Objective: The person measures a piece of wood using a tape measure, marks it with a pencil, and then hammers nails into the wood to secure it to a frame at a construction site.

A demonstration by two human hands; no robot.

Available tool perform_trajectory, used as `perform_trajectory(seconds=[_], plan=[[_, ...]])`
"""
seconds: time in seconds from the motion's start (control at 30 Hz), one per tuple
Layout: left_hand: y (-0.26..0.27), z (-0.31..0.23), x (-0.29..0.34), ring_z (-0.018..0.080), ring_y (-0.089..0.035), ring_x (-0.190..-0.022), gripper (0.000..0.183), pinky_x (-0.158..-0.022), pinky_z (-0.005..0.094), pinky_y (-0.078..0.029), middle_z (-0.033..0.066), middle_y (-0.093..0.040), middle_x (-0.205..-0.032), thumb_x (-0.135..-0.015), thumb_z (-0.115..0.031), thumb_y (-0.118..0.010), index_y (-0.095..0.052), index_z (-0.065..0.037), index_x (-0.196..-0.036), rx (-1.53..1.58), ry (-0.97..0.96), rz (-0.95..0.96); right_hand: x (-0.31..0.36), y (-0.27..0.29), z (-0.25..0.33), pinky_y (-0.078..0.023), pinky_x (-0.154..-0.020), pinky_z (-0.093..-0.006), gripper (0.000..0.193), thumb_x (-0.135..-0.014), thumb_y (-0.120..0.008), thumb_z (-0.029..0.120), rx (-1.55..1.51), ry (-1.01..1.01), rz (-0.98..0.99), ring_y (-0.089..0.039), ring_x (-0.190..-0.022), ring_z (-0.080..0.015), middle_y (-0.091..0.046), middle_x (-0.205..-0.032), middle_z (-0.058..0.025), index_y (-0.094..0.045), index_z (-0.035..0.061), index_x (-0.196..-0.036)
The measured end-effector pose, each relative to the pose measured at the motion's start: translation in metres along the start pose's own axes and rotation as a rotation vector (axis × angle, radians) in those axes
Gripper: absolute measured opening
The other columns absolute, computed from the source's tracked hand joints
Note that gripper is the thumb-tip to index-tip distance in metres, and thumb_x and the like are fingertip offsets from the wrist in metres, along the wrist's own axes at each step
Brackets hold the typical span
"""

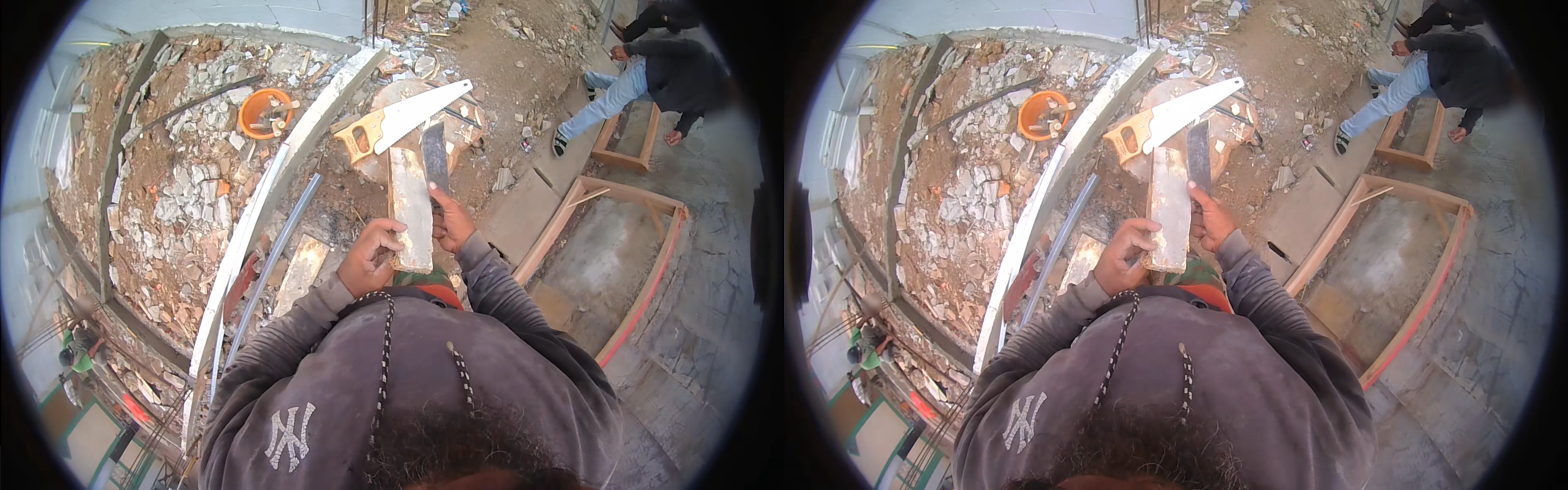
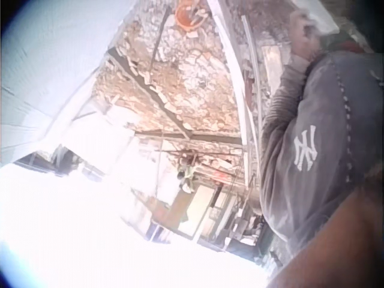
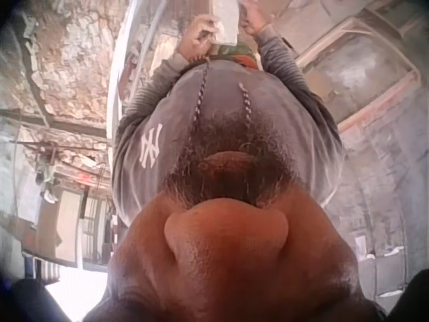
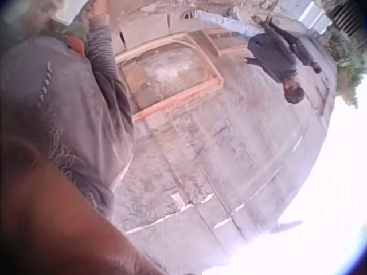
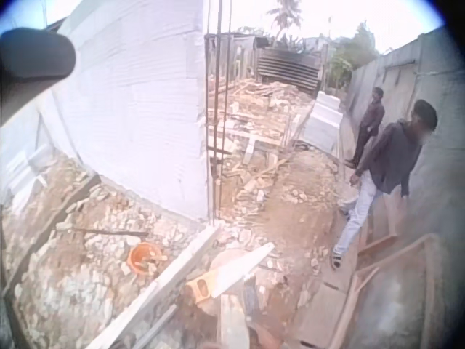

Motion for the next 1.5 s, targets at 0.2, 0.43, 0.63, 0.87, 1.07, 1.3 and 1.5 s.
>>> perform_trajectory(seconds=[0.2,0.43,0.63,0.87,1.07,1.3,1.5], plan=[[0.011,-0.023,-0.032,0.0297,-0.048,-0.139,0.044,-0.115,0.0461,-0.043,0.0165,-0.041,-0.147,-0.086,0.01,-0.053,-0.053,-0.004,-0.127,-0.484,-0.108,0.131,0.003,-0.035,0.057,-0.059,-0.079,-0.034,0.041,-0.09,-0.079,0.015,0.041,0.492,-0.044,-0.071,-0.09,-0.0176,-0.074,-0.11,-0.0097,-0.065,-0.0019,-0.125],[0.052,-0.055,-0.142,0.0265,-0.06,-0.122,0.049,-0.104,0.0393,-0.051,0.019,-0.054,-0.139,-0.093,-0.013,-0.077,-0.053,0.003,-0.132,-0.086,-0.008,-0.4,0.036,-0.068,0.093,-0.056,-0.085,-0.0312,0.033,-0.091,-0.078,0.01,0.299,0.753,0.064,-0.069,-0.095,-0.014,-0.074,-0.109,-0.0077,-0.069,-0.0017,-0.121],[0.057,-0.062,-0.167,0.017,-0.068,-0.105,0.036,-0.089,0.0327,-0.057,0.0106,-0.07,-0.112,-0.096,-0.004,-0.071,-0.054,0.001,-0.127,-0.254,-0.007,-0.253,0.006,-0.044,0.072,-0.052,-0.081,-0.0316,0.023,-0.097,-0.073,0.019,0.515,0.897,-0.13,-0.066,-0.089,-0.013,-0.074,-0.1,-0.006,-0.073,-0.0012,-0.11],[0.059,0.018,-0.14,0.0206,-0.068,-0.109,0.033,-0.089,0.035,-0.057,0.0137,-0.068,-0.117,-0.097,-0.006,-0.069,-0.052,0.0,-0.124,-0.37,0.048,-0.322,0.047,-0.039,0.054,-0.05,-0.075,-0.0367,0.029,-0.106,-0.057,0.024,0.651,1.114,-0.351,-0.063,-0.079,-0.021,-0.066,-0.081,-0.0118,-0.069,-0.0023,-0.106],[0.049,0.037,-0.136,0.0251,-0.069,-0.107,0.032,-0.088,0.0364,-0.058,0.0159,-0.066,-0.114,-0.095,-0.009,-0.071,-0.054,0.0,-0.12,-0.412,0.039,-0.297,0.069,-0.074,0.026,-0.05,-0.068,-0.0428,0.022,-0.104,-0.056,0.02,0.761,1.046,-0.437,-0.066,-0.072,-0.0321,-0.067,-0.081,-0.0178,-0.064,0.0009,-0.112],[0.037,0.025,-0.133,0.0257,-0.069,-0.103,0.031,-0.084,0.0378,-0.059,0.0153,-0.064,-0.108,-0.095,-0.01,-0.071,-0.054,0.001,-0.118,-0.422,-0.007,-0.244,0.08,-0.092,0.015,-0.052,-0.073,-0.0504,0.022,-0.105,-0.055,0.021,0.894,1.146,-0.562,-0.066,-0.085,-0.0469,-0.068,-0.092,-0.0252,-0.064,0.003,-0.113],[0.033,0.026,-0.137,0.0259,-0.069,-0.098,0.024,-0.08,0.0373,-0.059,0.0151,-0.061,-0.101,-0.094,-0.009,-0.071,-0.053,0.0,-0.107,-0.442,-0.054,-0.206,0.064,-0.079,0.018,-0.052,-0.076,-0.0516,0.023,-0.105,-0.055,0.022,1.038,1.089,-0.583,-0.066,-0.087,-0.0474,-0.068,-0.094,-0.0257,-0.064,0.0022,-0.113]])
Point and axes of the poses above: each hand's wrist, its own x-axis away from the middle knuckle, its own y-axis out of the back of the hand, z = x × y, the point moved 2 cm from there along -x, towards the middle knuckle
